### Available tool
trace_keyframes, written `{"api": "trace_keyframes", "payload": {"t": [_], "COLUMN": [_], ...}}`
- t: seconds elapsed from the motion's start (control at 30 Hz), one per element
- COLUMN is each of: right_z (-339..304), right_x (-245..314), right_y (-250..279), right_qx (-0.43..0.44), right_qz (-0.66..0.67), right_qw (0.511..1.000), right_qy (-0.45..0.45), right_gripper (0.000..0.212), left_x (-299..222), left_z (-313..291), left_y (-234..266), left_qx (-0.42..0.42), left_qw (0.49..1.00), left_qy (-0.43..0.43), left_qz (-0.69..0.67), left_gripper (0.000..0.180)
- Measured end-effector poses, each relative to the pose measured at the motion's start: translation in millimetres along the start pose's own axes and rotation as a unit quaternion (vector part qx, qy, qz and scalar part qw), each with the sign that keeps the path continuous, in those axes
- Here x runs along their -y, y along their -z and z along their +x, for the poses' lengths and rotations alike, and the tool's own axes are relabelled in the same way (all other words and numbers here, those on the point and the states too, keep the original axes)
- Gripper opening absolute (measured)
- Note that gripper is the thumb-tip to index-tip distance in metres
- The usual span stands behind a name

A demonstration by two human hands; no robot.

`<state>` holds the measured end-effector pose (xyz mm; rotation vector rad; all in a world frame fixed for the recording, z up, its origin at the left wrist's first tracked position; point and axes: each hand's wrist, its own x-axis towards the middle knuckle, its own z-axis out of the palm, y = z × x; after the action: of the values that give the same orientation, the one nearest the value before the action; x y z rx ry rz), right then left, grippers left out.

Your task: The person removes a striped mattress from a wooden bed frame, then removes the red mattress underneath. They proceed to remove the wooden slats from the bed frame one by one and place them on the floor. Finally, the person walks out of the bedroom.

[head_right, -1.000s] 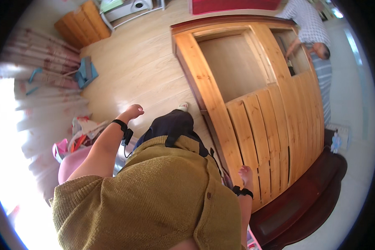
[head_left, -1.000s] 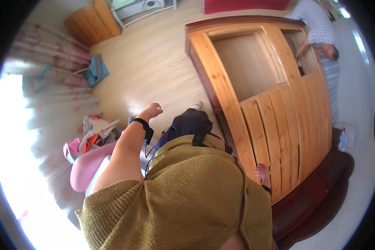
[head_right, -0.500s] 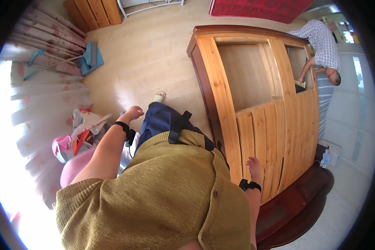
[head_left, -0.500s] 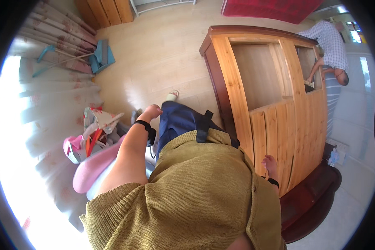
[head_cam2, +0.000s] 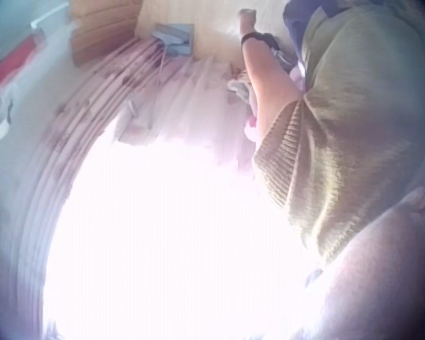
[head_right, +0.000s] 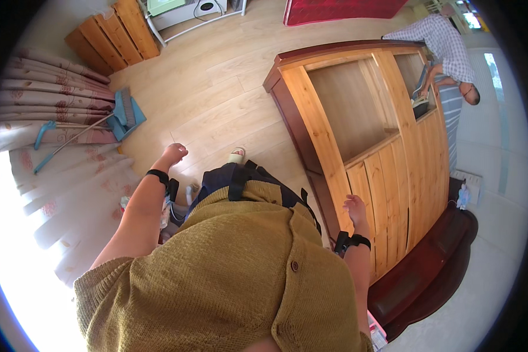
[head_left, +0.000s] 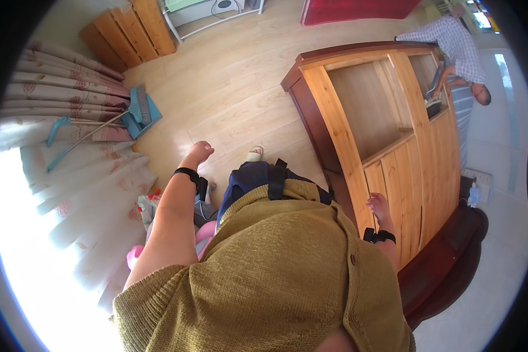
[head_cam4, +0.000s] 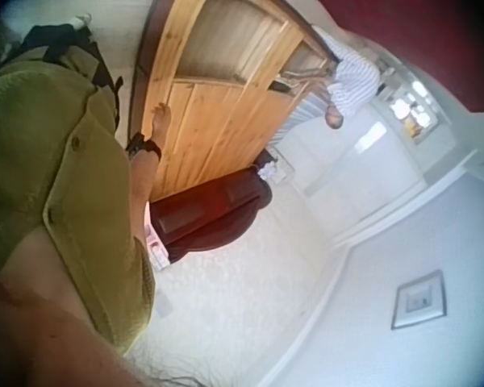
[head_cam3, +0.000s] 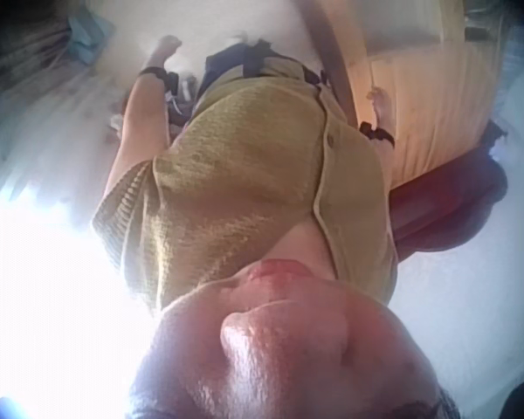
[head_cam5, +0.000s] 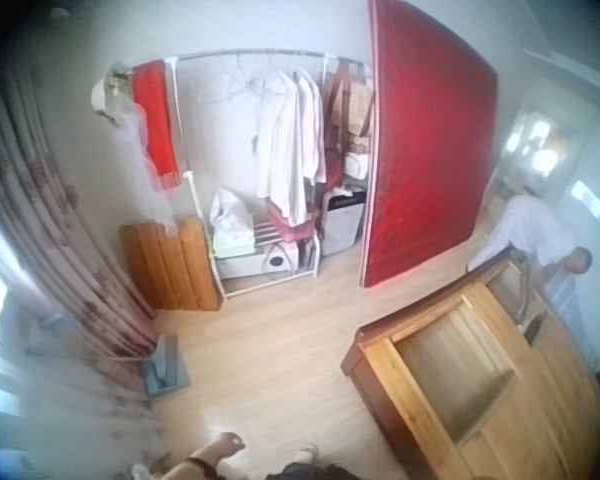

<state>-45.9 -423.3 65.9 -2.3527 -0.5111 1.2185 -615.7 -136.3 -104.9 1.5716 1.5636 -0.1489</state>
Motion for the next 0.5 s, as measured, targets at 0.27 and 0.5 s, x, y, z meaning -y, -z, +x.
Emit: {"api": "trace_keyframes", "payload": {"t": [0.27,0.5], "right_z": [-9,-3], "right_x": [0,31], "right_y": [-17,-22], "right_qx": [0.014,0.008], "right_qz": [-0.042,-0.033], "right_qw": [0.998,0.999], "right_qy": [-0.04,-0.038], "right_gripper": [0.026,0.026], "left_x": [-2,24], "left_z": [11,-2], "left_y": [-4,-5], "left_qx": [0.02,0.08], "left_qw": [0.999,0.996], "left_qy": [-0.042,0.043], "left_qz": [-0.015,-0.025], "left_gripper": [0.029,0.033]}}
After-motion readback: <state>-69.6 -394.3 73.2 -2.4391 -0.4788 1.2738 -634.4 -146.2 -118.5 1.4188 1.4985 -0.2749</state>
